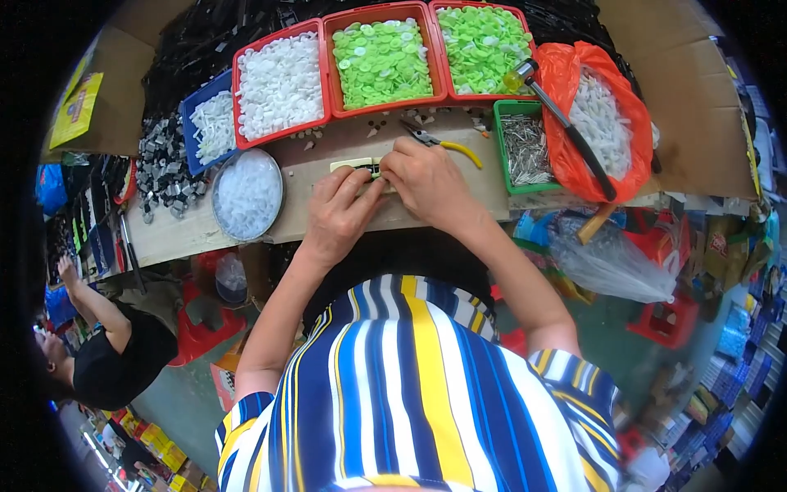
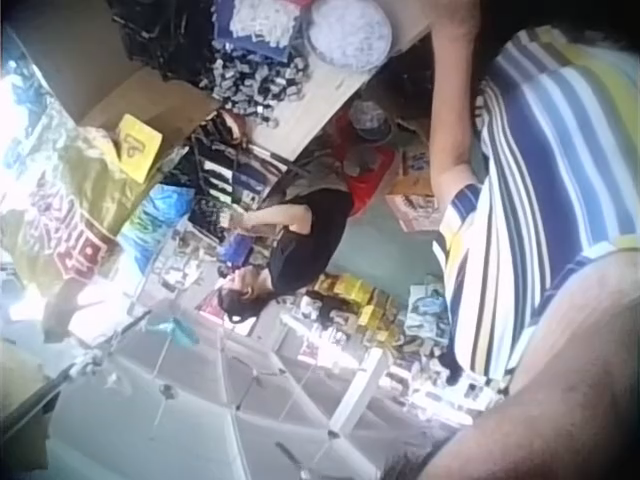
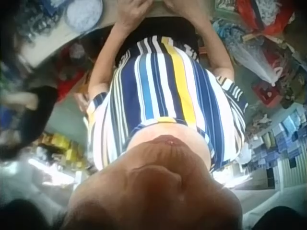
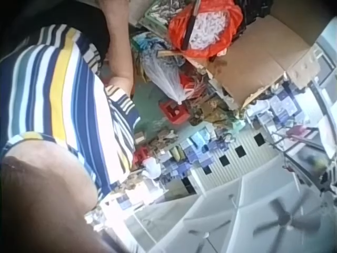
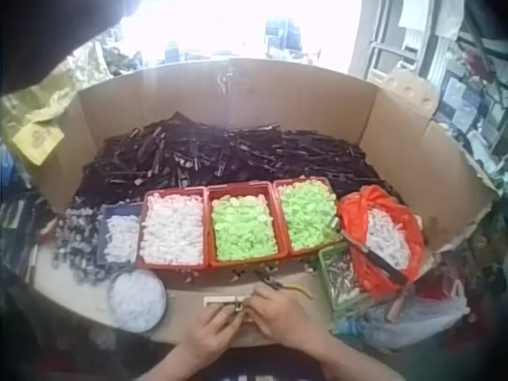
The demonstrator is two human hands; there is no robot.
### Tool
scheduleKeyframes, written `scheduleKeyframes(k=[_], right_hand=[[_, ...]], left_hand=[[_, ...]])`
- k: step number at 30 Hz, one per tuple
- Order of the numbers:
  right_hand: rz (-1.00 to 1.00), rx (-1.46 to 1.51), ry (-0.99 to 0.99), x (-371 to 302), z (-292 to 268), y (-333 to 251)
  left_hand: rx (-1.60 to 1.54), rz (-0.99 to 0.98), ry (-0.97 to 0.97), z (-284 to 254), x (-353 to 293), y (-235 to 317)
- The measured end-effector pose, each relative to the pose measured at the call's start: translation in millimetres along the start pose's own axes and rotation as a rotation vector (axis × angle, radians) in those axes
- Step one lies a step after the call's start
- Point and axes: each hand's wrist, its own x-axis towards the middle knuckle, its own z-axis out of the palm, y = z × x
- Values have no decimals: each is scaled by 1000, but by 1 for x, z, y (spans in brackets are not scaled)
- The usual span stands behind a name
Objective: Assemble small plastic and metal components using a mold and tools on a workbench.
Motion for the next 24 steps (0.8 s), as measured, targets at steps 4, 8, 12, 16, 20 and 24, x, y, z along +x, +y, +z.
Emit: scheduleKeyframes(k=[4, 8, 12, 16, 20, 24], right_hand=[[25, 53, 5, -2, -1, 1], [27, 1, 3, -5, -2, 2], [35, 22, 22, -7, 2, 0], [18, -19, 2, -10, 6, 4], [1, 34, 18, -7, 5, 1], [2, 36, -21, -8, -3, 5]], left_hand=[[80, 58, -25, 3, -1, -1], [175, 123, -80, 3, 3, 0], [216, 165, -147, -3, 1, -4], [221, 170, -158, -5, 3, -3], [222, 188, -141, -2, 5, -4], [188, 183, -117, 0, 9, -5]])
